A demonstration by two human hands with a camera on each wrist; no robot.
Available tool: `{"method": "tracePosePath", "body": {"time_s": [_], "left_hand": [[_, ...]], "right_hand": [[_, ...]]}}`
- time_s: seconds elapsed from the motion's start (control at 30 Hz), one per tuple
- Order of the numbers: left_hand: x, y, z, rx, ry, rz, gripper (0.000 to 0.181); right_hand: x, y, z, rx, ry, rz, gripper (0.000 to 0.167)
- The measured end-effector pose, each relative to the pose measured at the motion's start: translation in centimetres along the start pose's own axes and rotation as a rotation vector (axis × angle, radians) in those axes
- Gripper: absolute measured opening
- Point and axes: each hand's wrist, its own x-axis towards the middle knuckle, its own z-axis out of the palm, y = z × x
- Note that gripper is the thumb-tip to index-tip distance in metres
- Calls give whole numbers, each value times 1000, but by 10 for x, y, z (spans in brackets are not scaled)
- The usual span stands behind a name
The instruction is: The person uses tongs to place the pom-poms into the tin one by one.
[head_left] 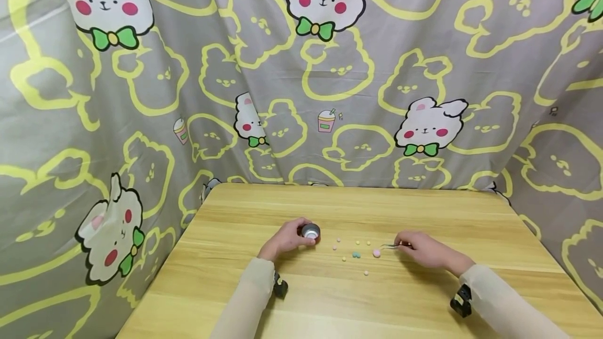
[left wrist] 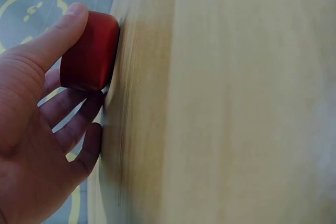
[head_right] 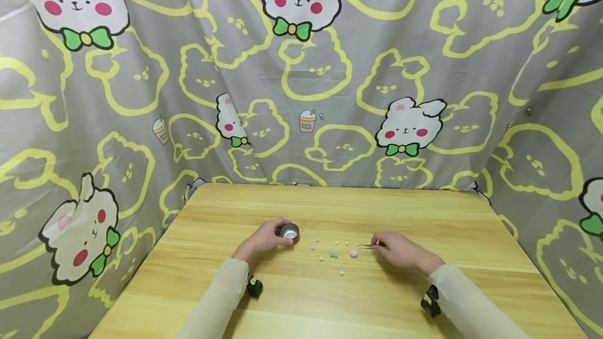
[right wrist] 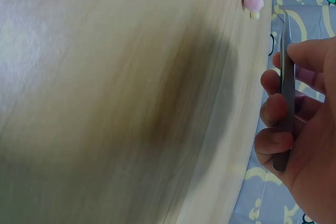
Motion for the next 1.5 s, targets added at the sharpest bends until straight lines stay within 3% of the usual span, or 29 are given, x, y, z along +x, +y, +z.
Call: {"method": "tracePosePath", "body": {"time_s": [0.63, 0.9, 1.17, 1.5], "left_hand": [[1, -1, 1, 10, -2, 20, 52], [1, -2, 0, 16, -13, 8, 53], [2, -4, 1, 43, 5, 52, 52], [3, -3, 0, 12, -14, 3, 53]], "right_hand": [[6, -3, 6, 20, -49, 6, 8], [5, 1, 7, -3, -34, 32, 8], [4, 3, 6, -13, -35, 11, 7], [2, 6, 7, 2, -43, -23, 7]]}}
